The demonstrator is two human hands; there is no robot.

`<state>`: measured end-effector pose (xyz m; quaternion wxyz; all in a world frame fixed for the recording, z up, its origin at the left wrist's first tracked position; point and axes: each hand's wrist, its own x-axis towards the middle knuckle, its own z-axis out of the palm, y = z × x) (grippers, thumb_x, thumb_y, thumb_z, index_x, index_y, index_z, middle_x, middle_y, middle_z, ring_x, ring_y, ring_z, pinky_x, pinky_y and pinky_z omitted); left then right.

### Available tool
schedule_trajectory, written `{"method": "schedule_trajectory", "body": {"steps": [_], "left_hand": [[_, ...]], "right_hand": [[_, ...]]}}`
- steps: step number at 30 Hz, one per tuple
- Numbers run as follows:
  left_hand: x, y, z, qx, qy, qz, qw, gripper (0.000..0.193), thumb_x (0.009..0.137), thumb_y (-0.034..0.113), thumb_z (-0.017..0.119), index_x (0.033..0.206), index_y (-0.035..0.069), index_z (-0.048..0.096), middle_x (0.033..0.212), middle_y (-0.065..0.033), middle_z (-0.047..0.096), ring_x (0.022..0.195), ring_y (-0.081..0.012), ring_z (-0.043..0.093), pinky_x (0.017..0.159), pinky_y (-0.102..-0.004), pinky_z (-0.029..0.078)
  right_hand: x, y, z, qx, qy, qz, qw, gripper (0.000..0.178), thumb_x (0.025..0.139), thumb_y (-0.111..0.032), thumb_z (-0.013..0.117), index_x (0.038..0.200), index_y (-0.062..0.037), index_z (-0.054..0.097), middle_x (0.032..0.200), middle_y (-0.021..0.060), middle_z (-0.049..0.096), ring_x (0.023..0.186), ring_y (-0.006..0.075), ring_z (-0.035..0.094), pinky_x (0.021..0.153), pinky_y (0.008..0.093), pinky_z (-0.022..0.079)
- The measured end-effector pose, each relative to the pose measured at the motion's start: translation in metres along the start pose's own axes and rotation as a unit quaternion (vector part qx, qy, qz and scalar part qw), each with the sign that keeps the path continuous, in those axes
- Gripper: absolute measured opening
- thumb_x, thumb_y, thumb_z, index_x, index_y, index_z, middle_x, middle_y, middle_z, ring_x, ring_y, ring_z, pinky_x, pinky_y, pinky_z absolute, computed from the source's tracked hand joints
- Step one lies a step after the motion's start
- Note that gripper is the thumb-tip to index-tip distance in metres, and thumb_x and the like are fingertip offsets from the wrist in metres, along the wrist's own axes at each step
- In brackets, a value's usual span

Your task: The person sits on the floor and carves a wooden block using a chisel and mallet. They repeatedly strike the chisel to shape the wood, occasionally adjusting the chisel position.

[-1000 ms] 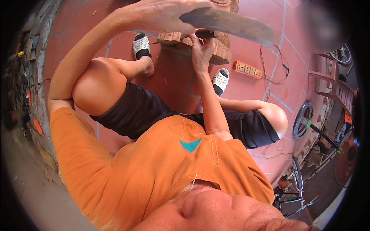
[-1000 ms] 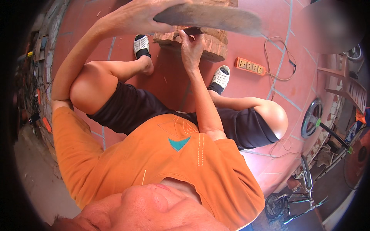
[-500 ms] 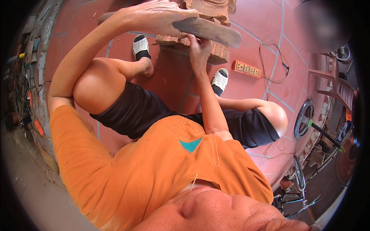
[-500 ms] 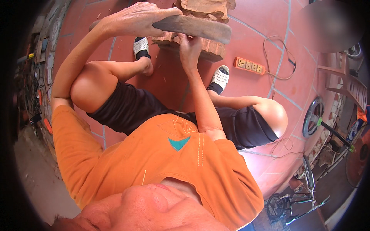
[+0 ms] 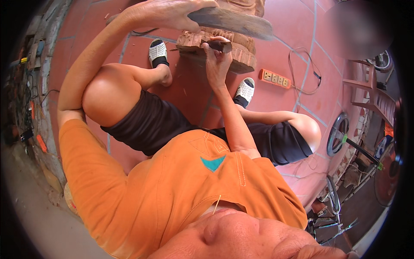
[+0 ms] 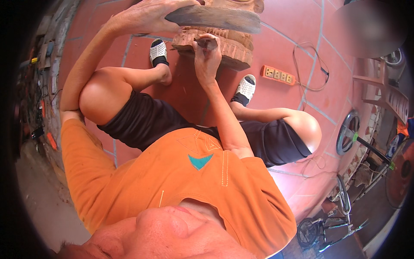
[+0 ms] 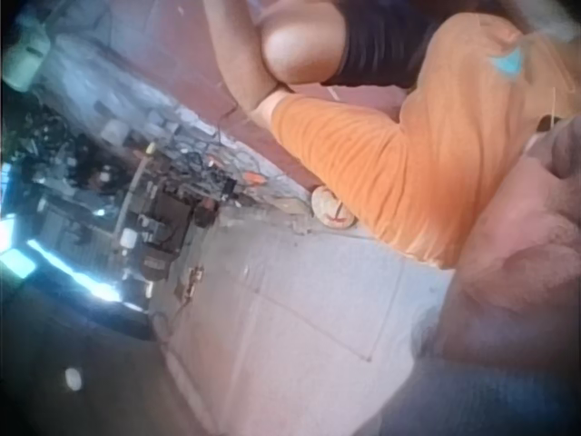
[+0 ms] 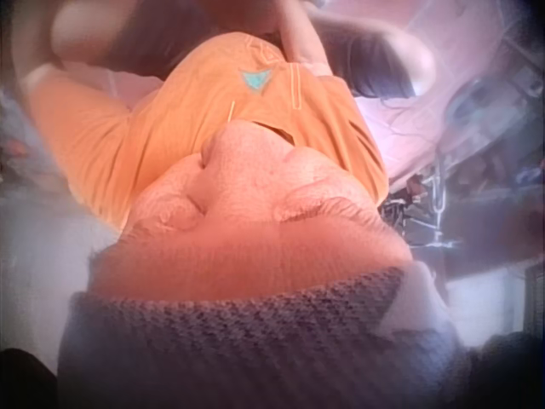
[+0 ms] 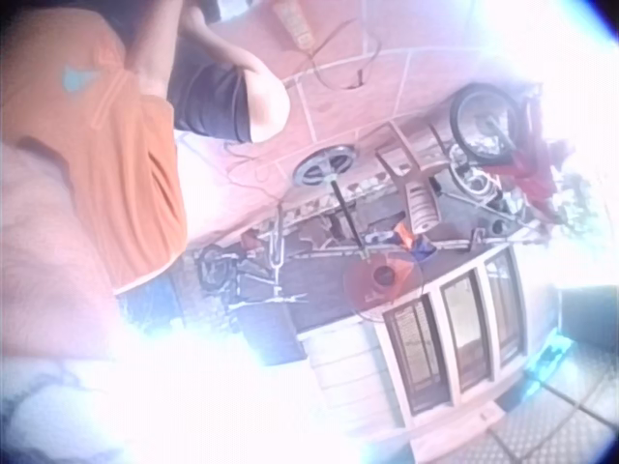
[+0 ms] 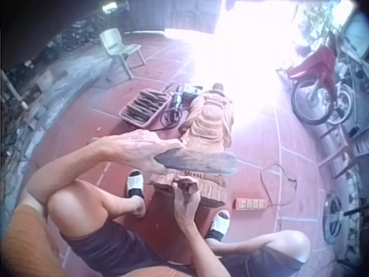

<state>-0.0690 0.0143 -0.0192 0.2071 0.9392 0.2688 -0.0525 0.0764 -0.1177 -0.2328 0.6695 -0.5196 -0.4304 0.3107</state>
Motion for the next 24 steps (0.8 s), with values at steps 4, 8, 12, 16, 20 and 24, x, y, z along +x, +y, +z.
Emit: {"method": "schedule_trajectory", "body": {"steps": [4, 8, 12, 16, 20, 24], "left_hand": [[-0.002, -0.002, 0.0, -0.011, -0.004, 0.0, 1.0, 0.067, 0.086, 0.032, 0.074, 0.141, 0.001, 0.049, 0.085, -0.0297, 0.068, 0.08, -0.0444, 0.07, 0.071, -0.0528, 0.054], [-0.001, 0.0, 0.001, -0.002, 0.012, 0.002, 1.0, 0.066, 0.087, 0.032, 0.073, 0.141, 0.002, 0.049, 0.087, -0.0303, 0.069, 0.081, -0.0449, 0.07, 0.072, -0.0534, 0.054], [-0.005, 0.009, -0.007, -0.004, 0.044, 0.024, 0.999, 0.066, 0.087, 0.032, 0.074, 0.141, 0.002, 0.049, 0.094, -0.0299, 0.07, 0.086, -0.045, 0.071, 0.076, -0.0526, 0.055], [-0.002, 0.011, -0.006, -0.049, 0.086, 0.051, 0.994, 0.066, 0.089, 0.034, 0.073, 0.141, 0.002, 0.048, 0.098, -0.0291, 0.07, 0.089, -0.0446, 0.071, 0.078, -0.051, 0.056], [0.001, 0.011, 0.0, -0.134, 0.135, 0.096, 0.977, 0.064, 0.091, 0.036, 0.073, 0.139, 0.002, 0.049, 0.091, -0.0292, 0.069, 0.084, -0.0451, 0.07, 0.075, -0.0508, 0.055], [0.011, 0.017, -0.004, -0.01, -0.017, 0.002, 1.0, 0.059, 0.092, 0.035, 0.072, 0.136, 0.001, 0.05, 0.08, -0.0288, 0.066, 0.078, -0.0455, 0.068, 0.069, -0.0514, 0.053]], "right_hand": [[0.02, 0.007, -0.016, 0.105, 0.07, 0.114, 0.985, 0.021, 0.095, -0.004, 0.074, 0.112, -0.0051, 0.061, 0.099, 0.0048, 0.069, 0.088, 0.0127, 0.067, 0.074, 0.0248, 0.056], [0.029, 0.008, -0.016, 0.127, 0.072, 0.076, 0.986, 0.025, 0.094, -0.004, 0.076, 0.114, -0.0035, 0.061, 0.102, 0.0036, 0.068, 0.091, 0.0121, 0.065, 0.081, 0.0271, 0.055], [0.032, 0.017, -0.011, 0.078, 0.058, 0.044, 0.994, 0.024, 0.094, -0.004, 0.076, 0.112, -0.0034, 0.062, 0.102, 0.003, 0.069, 0.091, 0.0118, 0.065, 0.081, 0.0279, 0.054], [0.032, 0.011, -0.009, 0.032, 0.037, 0.032, 0.998, 0.024, 0.093, -0.005, 0.077, 0.111, -0.0027, 0.062, 0.101, 0.0039, 0.07, 0.09, 0.0126, 0.066, 0.079, 0.0296, 0.054], [0.033, 0.01, -0.003, -0.046, 0.031, -0.02, 0.998, 0.027, 0.091, -0.007, 0.079, 0.111, -0.0008, 0.062, 0.097, 0.0073, 0.071, 0.086, 0.0158, 0.068, 0.077, 0.0315, 0.055], [0.035, 0.009, -0.006, -0.108, 0.029, -0.022, 0.994, 0.027, 0.09, -0.008, 0.079, 0.11, -0.0005, 0.062, 0.094, 0.0094, 0.071, 0.083, 0.0183, 0.069, 0.076, 0.033, 0.056]]}}
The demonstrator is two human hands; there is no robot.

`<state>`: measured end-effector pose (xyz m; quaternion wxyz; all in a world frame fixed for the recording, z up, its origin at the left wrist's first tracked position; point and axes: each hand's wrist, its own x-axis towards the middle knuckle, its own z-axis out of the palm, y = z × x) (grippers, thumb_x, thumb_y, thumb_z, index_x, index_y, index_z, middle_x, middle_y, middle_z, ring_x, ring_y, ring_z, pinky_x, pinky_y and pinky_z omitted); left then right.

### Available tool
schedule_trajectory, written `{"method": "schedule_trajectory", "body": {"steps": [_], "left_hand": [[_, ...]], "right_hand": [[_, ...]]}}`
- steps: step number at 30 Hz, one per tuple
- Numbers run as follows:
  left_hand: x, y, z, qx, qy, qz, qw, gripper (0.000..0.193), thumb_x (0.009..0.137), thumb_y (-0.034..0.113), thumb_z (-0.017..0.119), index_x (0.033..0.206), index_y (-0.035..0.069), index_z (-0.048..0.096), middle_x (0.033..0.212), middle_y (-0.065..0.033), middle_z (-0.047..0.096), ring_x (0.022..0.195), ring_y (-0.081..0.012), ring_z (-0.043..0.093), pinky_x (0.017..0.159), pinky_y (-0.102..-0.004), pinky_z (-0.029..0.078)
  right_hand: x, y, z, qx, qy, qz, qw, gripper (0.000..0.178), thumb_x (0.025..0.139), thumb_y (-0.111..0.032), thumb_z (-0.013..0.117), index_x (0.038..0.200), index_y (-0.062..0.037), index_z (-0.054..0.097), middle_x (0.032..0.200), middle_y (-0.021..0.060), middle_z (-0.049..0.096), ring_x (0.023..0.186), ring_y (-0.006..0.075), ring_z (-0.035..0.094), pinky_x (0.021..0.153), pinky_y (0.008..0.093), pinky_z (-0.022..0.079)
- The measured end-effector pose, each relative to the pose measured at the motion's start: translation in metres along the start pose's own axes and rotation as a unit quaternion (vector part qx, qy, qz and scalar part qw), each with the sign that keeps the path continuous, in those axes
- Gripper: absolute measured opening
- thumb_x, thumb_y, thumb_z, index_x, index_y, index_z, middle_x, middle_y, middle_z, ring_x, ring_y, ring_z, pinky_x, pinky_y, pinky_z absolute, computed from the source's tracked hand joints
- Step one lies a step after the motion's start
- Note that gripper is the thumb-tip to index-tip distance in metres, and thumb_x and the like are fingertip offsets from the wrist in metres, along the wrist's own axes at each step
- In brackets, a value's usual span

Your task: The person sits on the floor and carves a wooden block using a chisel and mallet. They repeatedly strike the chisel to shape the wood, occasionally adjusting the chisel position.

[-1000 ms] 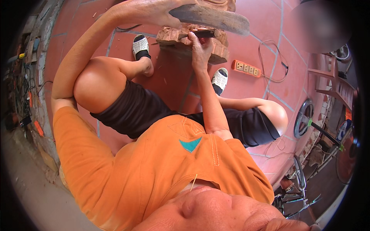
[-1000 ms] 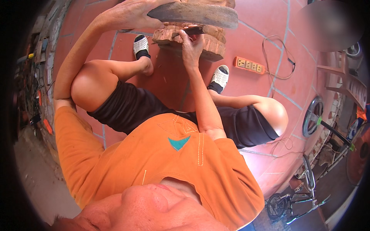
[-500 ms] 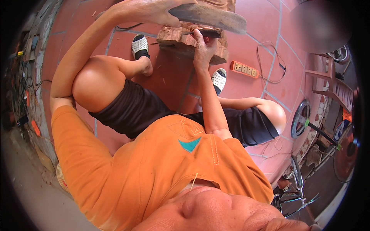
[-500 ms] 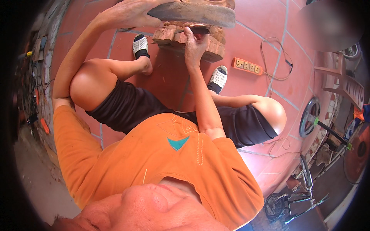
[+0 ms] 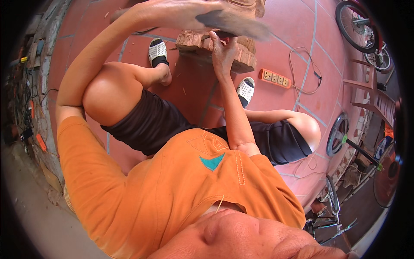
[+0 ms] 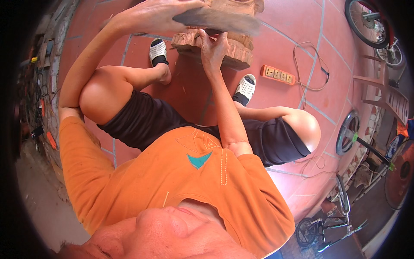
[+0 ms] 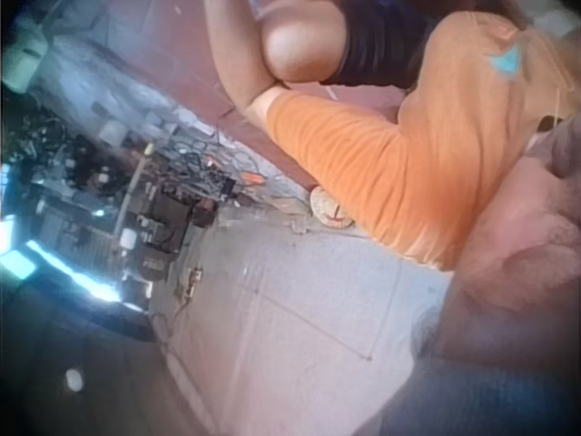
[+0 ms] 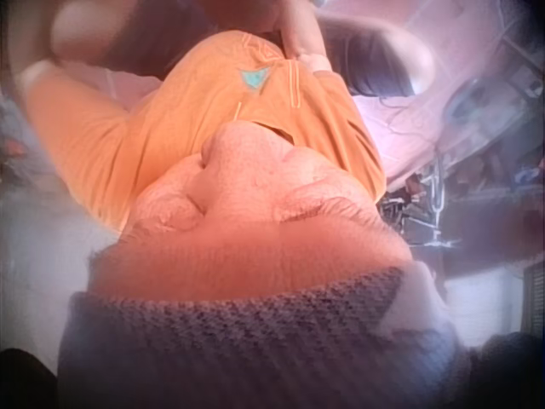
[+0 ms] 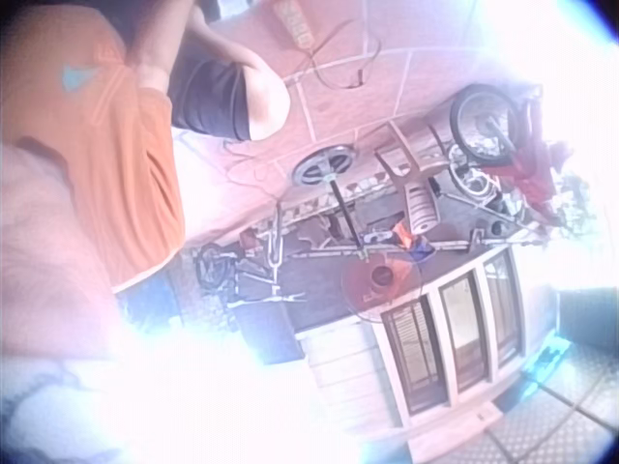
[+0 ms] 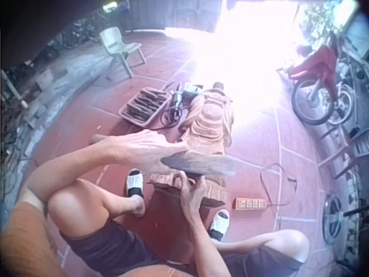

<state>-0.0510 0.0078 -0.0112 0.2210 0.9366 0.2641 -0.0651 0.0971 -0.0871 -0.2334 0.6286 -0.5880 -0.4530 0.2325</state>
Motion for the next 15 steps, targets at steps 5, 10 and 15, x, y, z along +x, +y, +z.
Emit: {"method": "schedule_trajectory", "body": {"steps": [5, 10, 15], "left_hand": [[-0.007, 0.007, -0.009, 0.027, -0.011, 0.002, 1.0, 0.058, 0.093, 0.037, 0.071, 0.134, 0.001, 0.051, 0.079, -0.0288, 0.065, 0.076, -0.0442, 0.068, 0.066, -0.0491, 0.052], [-0.005, 0.009, -0.004, -0.124, 0.113, 0.11, 0.98, 0.06, 0.093, 0.039, 0.071, 0.135, 0.001, 0.05, 0.086, -0.0297, 0.067, 0.079, -0.0444, 0.069, 0.069, -0.0508, 0.053], [0.005, 0.0, -0.006, 0.021, -0.069, -0.04, 0.997, 0.067, 0.091, 0.038, 0.07, 0.143, 0.001, 0.047, 0.095, -0.0307, 0.069, 0.085, -0.0447, 0.07, 0.074, -0.0525, 0.053]], "right_hand": [[0.001, -0.008, 0.002, 0.041, -0.003, 0.023, 0.999, 0.026, 0.09, -0.01, 0.079, 0.109, -0.001, 0.063, 0.093, 0.0087, 0.072, 0.083, 0.0185, 0.069, 0.075, 0.0335, 0.055], [0.005, 0.003, -0.001, 0.061, -0.003, 0.032, 0.998, 0.026, 0.091, -0.012, 0.079, 0.108, -0.0011, 0.063, 0.093, 0.0077, 0.071, 0.084, 0.0176, 0.068, 0.077, 0.033, 0.054], [0.005, 0.0, -0.005, 0.046, -0.023, 0.053, 0.997, 0.025, 0.091, -0.01, 0.078, 0.107, -0.0004, 0.062, 0.094, 0.007, 0.071, 0.084, 0.0169, 0.067, 0.078, 0.0318, 0.054]]}}
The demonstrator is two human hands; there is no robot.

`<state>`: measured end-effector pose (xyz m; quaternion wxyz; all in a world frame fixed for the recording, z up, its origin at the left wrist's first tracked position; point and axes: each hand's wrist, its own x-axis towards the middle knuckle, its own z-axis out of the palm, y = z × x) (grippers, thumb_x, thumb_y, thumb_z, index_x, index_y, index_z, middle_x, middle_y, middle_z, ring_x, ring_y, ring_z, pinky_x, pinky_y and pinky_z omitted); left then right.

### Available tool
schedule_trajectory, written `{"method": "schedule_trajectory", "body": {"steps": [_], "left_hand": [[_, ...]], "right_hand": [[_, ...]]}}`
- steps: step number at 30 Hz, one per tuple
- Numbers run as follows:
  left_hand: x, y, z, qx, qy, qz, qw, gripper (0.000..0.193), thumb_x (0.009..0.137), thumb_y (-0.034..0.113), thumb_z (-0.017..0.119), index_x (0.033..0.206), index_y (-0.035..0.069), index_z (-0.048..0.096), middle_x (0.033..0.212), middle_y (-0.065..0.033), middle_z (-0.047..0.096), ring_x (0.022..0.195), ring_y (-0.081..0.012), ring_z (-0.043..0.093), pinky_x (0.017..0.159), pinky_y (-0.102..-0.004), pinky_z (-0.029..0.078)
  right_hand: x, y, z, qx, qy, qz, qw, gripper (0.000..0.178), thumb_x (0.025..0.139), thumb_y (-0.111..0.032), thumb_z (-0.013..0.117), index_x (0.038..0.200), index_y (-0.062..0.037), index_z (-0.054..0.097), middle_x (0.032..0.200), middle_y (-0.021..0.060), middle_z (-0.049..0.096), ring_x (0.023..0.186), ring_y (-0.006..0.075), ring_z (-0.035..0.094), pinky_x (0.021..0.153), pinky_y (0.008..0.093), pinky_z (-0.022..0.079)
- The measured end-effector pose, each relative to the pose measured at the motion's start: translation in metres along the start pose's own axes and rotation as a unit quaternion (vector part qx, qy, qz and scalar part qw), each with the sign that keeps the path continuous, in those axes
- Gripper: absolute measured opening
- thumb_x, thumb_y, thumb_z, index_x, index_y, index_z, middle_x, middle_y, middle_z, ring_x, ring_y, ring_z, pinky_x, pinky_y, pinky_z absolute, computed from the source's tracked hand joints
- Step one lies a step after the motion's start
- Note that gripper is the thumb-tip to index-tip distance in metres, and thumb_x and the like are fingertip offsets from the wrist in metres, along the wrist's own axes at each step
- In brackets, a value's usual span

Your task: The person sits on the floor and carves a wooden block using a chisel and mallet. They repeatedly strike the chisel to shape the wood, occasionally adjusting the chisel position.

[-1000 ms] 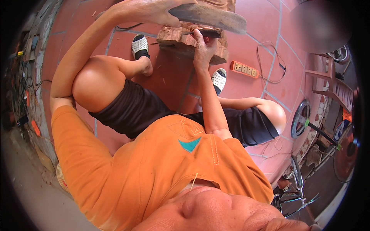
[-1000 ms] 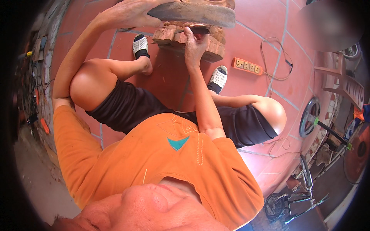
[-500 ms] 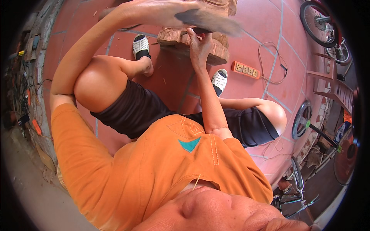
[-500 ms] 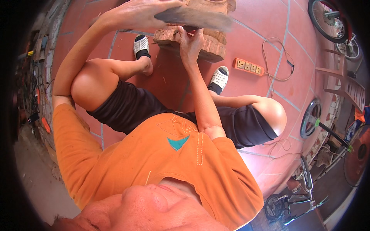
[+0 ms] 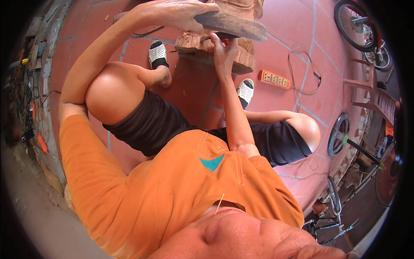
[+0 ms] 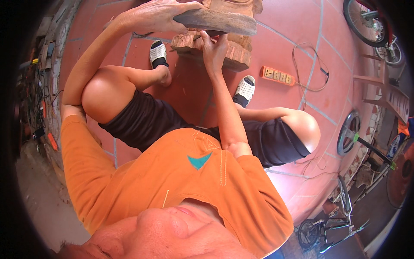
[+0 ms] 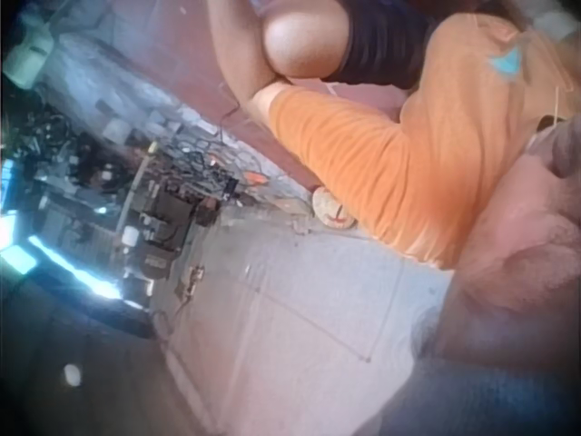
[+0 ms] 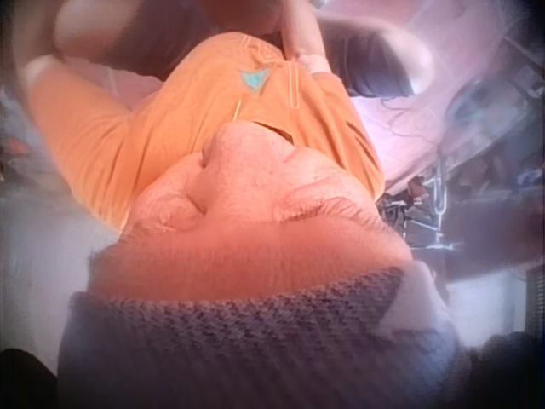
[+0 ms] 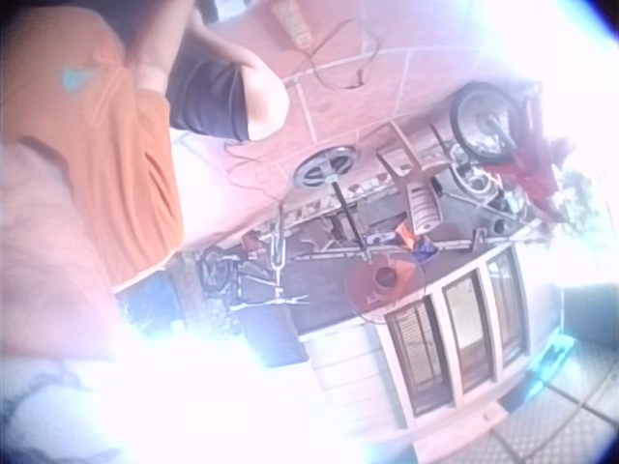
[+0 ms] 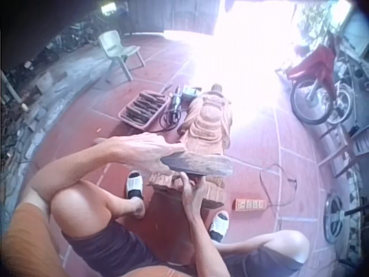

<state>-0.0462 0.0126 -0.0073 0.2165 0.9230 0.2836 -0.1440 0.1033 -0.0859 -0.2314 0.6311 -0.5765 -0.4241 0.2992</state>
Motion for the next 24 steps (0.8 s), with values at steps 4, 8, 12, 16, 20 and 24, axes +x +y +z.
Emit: {"method": "schedule_trajectory", "body": {"steps": [4, 8, 12, 16, 20, 24], "left_hand": [[0.0, -0.007, 0.003, -0.003, 0.056, 0.012, 0.998, 0.07, 0.089, 0.035, 0.071, 0.145, 0.002, 0.046, 0.098, -0.0313, 0.07, 0.088, -0.0456, 0.07, 0.076, -0.0533, 0.053], [0.001, -0.018, 0.011, -0.043, 0.139, 0.061, 0.987, 0.069, 0.088, 0.032, 0.073, 0.145, 0.002, 0.047, 0.1, -0.0315, 0.07, 0.091, -0.0451, 0.071, 0.08, -0.0532, 0.054], [-0.011, -0.006, 0.001, -0.09, 0.141, 0.048, 0.985, 0.067, 0.088, 0.031, 0.074, 0.144, 0.003, 0.049, 0.1, -0.0296, 0.071, 0.092, -0.0437, 0.072, 0.081, -0.0516, 0.055], [-0.012, -0.002, 0.001, -0.141, 0.158, 0.132, 0.968, 0.066, 0.089, 0.031, 0.073, 0.144, 0.003, 0.049, 0.096, -0.0288, 0.071, 0.088, -0.0424, 0.072, 0.078, -0.049, 0.055], [-0.012, 0.006, 0.0, -0.133, 0.077, 0.076, 0.985, 0.067, 0.089, 0.033, 0.074, 0.144, 0.003, 0.049, 0.09, -0.0298, 0.07, 0.082, -0.0411, 0.071, 0.073, -0.0476, 0.055], [-0.007, -0.005, 0.007, 0.04, 0.035, 0.027, 0.998, 0.072, 0.089, 0.038, 0.075, 0.145, 0.002, 0.048, 0.086, -0.0294, 0.068, 0.076, -0.0414, 0.07, 0.069, -0.0478, 0.053]], "right_hand": [[0.003, 0.011, 0.002, 0.181, 0.012, 0.048, 0.982, 0.022, 0.093, -0.007, 0.076, 0.109, -0.002, 0.062, 0.097, 0.0057, 0.07, 0.085, 0.0156, 0.066, 0.075, 0.0289, 0.054], [0.005, 0.014, -0.015, 0.202, 0.042, 0.104, 0.973, 0.024, 0.093, -0.006, 0.076, 0.111, -0.0046, 0.06, 0.099, 0.0051, 0.067, 0.087, 0.013, 0.068, 0.078, 0.0285, 0.063], [0.0, 0.01, -0.009, 0.183, 0.018, 0.083, 0.979, 0.027, 0.093, -0.006, 0.078, 0.113, -0.0049, 0.06, 0.102, 0.0053, 0.068, 0.089, 0.013, 0.068, 0.077, 0.0277, 0.062], [-0.002, 0.016, -0.007, 0.17, 0.014, 0.052, 0.984, 0.028, 0.093, -0.007, 0.078, 0.114, -0.0048, 0.061, 0.103, 0.0053, 0.068, 0.091, 0.0129, 0.068, 0.078, 0.0272, 0.059], [-0.002, 0.012, -0.005, 0.09, -0.01, 0.005, 0.996, 0.027, 0.093, -0.006, 0.078, 0.115, -0.0033, 0.062, 0.104, 0.0057, 0.07, 0.093, 0.0128, 0.067, 0.081, 0.027, 0.057], [-0.005, 0.002, -0.001, 0.041, -0.005, 0.015, 0.999, 0.019, 0.093, -0.004, 0.075, 0.108, -0.0012, 0.064, 0.101, 0.0046, 0.071, 0.093, 0.0141, 0.066, 0.085, 0.0308, 0.054]]}}
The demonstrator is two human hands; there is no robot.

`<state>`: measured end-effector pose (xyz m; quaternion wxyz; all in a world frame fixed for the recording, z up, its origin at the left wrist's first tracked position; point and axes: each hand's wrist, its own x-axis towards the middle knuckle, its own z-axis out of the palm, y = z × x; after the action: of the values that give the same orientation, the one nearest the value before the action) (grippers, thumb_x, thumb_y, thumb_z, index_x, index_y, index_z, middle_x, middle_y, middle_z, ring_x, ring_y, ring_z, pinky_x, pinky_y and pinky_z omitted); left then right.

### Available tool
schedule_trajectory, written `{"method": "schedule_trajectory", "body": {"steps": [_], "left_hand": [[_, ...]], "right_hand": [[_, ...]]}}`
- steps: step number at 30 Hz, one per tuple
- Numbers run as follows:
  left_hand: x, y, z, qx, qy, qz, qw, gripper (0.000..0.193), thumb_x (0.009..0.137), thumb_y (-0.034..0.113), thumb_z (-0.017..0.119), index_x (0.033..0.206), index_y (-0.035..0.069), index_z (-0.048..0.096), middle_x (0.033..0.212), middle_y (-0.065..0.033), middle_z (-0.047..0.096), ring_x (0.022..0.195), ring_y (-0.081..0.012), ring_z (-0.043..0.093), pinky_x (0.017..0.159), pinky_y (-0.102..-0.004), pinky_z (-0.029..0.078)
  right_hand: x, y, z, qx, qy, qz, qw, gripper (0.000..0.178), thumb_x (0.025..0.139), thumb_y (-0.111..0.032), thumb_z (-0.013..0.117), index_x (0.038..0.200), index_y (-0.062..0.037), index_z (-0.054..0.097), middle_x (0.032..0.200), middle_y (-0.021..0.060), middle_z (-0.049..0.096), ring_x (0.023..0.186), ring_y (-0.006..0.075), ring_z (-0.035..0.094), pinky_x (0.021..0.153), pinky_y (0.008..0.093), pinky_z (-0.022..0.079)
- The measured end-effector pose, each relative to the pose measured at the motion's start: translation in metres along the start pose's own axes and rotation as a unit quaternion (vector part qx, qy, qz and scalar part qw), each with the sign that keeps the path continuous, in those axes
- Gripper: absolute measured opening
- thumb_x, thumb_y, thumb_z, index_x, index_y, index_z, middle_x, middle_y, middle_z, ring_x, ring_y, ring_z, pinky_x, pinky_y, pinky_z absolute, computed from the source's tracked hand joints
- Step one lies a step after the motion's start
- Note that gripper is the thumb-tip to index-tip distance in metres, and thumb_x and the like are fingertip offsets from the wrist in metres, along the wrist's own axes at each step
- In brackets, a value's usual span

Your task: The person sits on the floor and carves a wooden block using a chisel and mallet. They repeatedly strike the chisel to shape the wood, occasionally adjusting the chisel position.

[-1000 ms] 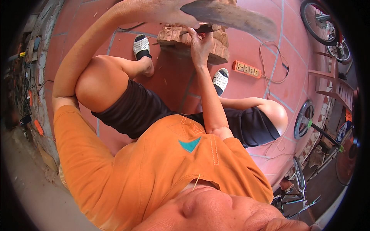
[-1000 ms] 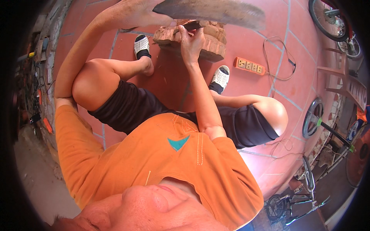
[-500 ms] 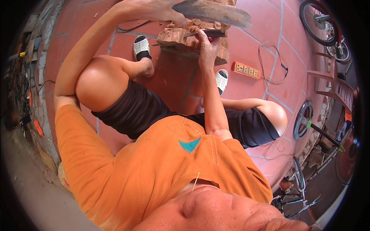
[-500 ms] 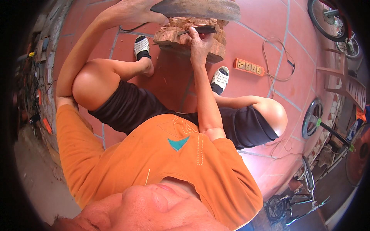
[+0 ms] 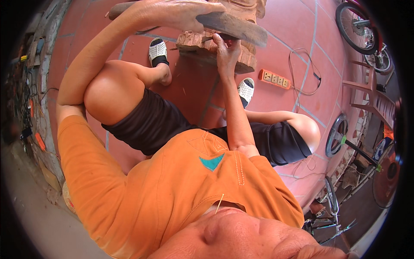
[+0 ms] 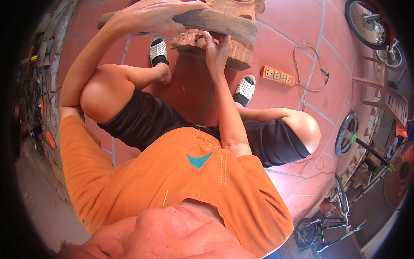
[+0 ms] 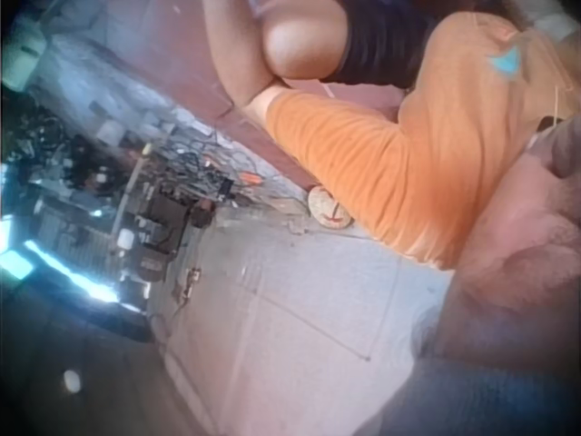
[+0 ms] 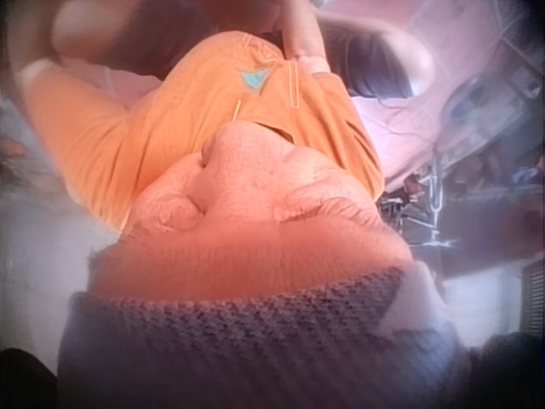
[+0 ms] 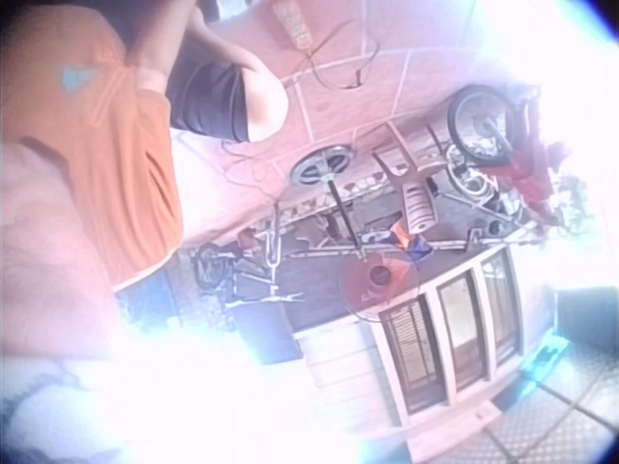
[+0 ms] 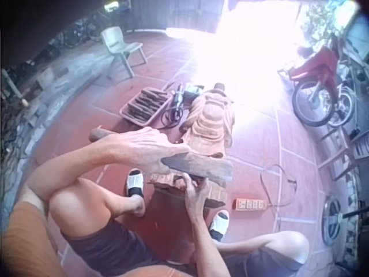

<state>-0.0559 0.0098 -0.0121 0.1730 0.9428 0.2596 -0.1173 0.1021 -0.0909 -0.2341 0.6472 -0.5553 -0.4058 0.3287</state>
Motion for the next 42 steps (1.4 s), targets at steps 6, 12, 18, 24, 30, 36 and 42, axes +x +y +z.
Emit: {"method": "schedule_trajectory", "body": {"steps": [6, 12, 18, 24, 30, 36, 42], "left_hand": [[-0.006, 0.009, -0.005, -0.114, 0.1, 0.076, 0.985, 0.068, 0.092, 0.038, 0.071, 0.145, 0.004, 0.047, 0.079, -0.0276, 0.066, 0.071, -0.0445, 0.067, 0.065, -0.05, 0.051], [0.001, 0.0, 0.0, -0.023, -0.008, -0.003, 1.0, 0.069, 0.09, 0.034, 0.073, 0.147, 0.007, 0.047, 0.084, -0.0279, 0.068, 0.074, -0.0443, 0.068, 0.067, -0.0498, 0.052], [-0.006, -0.003, -0.003, -0.056, 0.042, -0.027, 0.997, 0.068, 0.089, 0.031, 0.072, 0.148, 0.007, 0.048, 0.097, -0.0298, 0.07, 0.086, -0.0446, 0.07, 0.076, -0.0525, 0.054], [-0.013, -0.003, -0.003, -0.092, 0.071, 0.012, 0.993, 0.069, 0.088, 0.031, 0.073, 0.148, 0.006, 0.048, 0.104, -0.029, 0.071, 0.092, -0.0436, 0.072, 0.082, -0.0505, 0.056], [-0.014, -0.001, -0.001, -0.119, 0.103, 0.047, 0.986, 0.071, 0.087, 0.033, 0.076, 0.146, 0.004, 0.049, 0.1, -0.0283, 0.072, 0.09, -0.0416, 0.072, 0.079, -0.049, 0.056], [-0.013, 0.008, -0.004, -0.164, 0.088, 0.076, 0.98, 0.071, 0.088, 0.038, 0.077, 0.146, 0.006, 0.05, 0.095, -0.0277, 0.071, 0.083, -0.0404, 0.071, 0.073, -0.0478, 0.055], [-0.013, 0.011, -0.004, -0.057, -0.029, 0.028, 0.998, 0.065, 0.094, 0.04, 0.07, 0.147, 0.008, 0.049, 0.084, -0.0262, 0.069, 0.073, -0.0419, 0.068, 0.067, -0.0495, 0.052]], "right_hand": [[0.002, 0.005, 0.0, 0.059, 0.002, -0.028, 0.998, 0.02, 0.094, -0.005, 0.074, 0.11, -0.0013, 0.063, 0.102, 0.0036, 0.07, 0.088, 0.0133, 0.065, 0.081, 0.0298, 0.054], [0.003, 0.004, -0.004, 0.091, -0.002, 0.058, 0.994, 0.025, 0.093, -0.004, 0.075, 0.113, -0.0026, 0.061, 0.1, 0.0038, 0.068, 0.086, 0.0112, 0.064, 0.074, 0.027, 0.053], [0.007, 0.013, -0.011, 0.184, 0.01, 0.106, 0.977, 0.025, 0.093, -0.004, 0.075, 0.113, -0.0033, 0.06, 0.101, 0.005, 0.067, 0.088, 0.014, 0.066, 0.076, 0.0288, 0.058], [-0.004, 0.001, -0.013, 0.177, 0.015, 0.128, 0.976, 0.024, 0.094, -0.003, 0.074, 0.113, -0.0039, 0.06, 0.103, 0.0056, 0.067, 0.09, 0.0151, 0.068, 0.077, 0.0298, 0.062], [-0.013, 0.003, -0.01, 0.155, 0.017, 0.08, 0.984, 0.023, 0.094, -0.002, 0.074, 0.112, -0.0047, 0.059, 0.103, 0.0039, 0.066, 0.089, 0.0112, 0.065, 0.074, 0.0266, 0.058], [-0.022, 0.01, -0.007, 0.133, 0.011, 0.048, 0.99, 0.025, 0.094, -0.002, 0.074, 0.114, -0.0041, 0.06, 0.104, 0.0035, 0.066, 0.092, 0.0114, 0.063, 0.08, 0.0286, 0.056], [-0.024, 0.011, -0.001, 0.101, 0.022, 0.031, 0.994, 0.031, 0.094, -0.004, 0.076, 0.119, -0.0009, 0.058, 0.106, 0.0056, 0.066, 0.093, 0.0129, 0.064, 0.079, 0.0299, 0.057]]}}
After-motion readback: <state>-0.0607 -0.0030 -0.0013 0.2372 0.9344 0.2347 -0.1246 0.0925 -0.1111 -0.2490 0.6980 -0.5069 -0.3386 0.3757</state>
